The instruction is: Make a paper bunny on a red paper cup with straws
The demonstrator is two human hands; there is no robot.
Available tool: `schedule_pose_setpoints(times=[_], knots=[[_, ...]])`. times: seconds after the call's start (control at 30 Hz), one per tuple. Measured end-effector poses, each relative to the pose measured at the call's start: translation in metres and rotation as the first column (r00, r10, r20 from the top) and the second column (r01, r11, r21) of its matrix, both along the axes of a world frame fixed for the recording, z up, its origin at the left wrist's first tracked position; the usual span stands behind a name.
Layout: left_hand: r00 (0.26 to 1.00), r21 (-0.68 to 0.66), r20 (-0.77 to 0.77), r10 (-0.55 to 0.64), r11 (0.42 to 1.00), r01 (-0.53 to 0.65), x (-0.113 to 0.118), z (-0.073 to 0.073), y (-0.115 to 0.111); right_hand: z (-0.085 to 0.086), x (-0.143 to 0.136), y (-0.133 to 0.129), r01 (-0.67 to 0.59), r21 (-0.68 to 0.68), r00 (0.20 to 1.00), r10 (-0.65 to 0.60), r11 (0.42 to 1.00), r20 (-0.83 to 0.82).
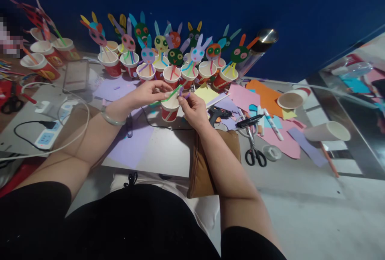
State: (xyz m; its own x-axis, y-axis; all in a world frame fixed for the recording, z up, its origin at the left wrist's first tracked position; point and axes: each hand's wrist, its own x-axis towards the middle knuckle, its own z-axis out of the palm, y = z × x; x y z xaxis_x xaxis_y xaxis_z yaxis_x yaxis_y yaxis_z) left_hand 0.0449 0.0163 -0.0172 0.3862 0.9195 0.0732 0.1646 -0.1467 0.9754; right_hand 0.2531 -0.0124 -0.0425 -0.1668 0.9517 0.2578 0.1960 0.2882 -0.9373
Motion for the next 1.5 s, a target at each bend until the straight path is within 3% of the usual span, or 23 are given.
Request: schedule_pose_setpoints(times=[0.13,0.3,0.57,0.67,0.8,0.97,1.23,1.5], knots=[[0.998,0.007,-0.054,0.026,1.0,-0.026,0.002,-0.005,0.002,0.0,0.0,0.0,0.003,0.01,1.0,-0.003,1.0,0.004],[0.993,-0.156,-0.078,0.085,0.983,-0.096,-0.002,-0.002,0.005,0.001,0.0,0.0,0.031,0.001,0.999,-0.031,1.0,-0.013],[0.993,-0.182,-0.045,-0.107,0.978,0.097,-0.01,0.002,-0.001,0.0,0.001,0.0,0.058,0.067,0.998,-0.06,0.996,0.028],[0.991,-0.165,-0.041,-0.124,0.98,0.116,-0.011,0.002,0.0,-0.002,0.003,0.001,0.06,0.094,0.997,-0.064,0.994,0.05],[0.993,-0.144,-0.094,-0.07,0.988,0.056,-0.01,0.003,0.002,-0.005,0.005,0.002,0.065,0.145,0.991,-0.081,0.987,0.103],[0.98,-0.136,-0.177,-0.093,0.988,0.069,-0.01,0.0,0.005,-0.006,0.003,0.001,0.053,0.099,0.988,-0.066,0.994,0.141],[0.965,-0.017,-0.261,-0.015,1.0,0.011,-0.011,-0.012,0.01,-0.002,0.002,-0.001,0.049,0.067,0.985,-0.059,0.997,0.163],[0.925,0.071,-0.328,-0.194,0.971,0.228,-0.015,-0.006,0.005,-0.004,0.001,0.001,0.087,0.056,0.987,-0.094,0.995,0.134]])
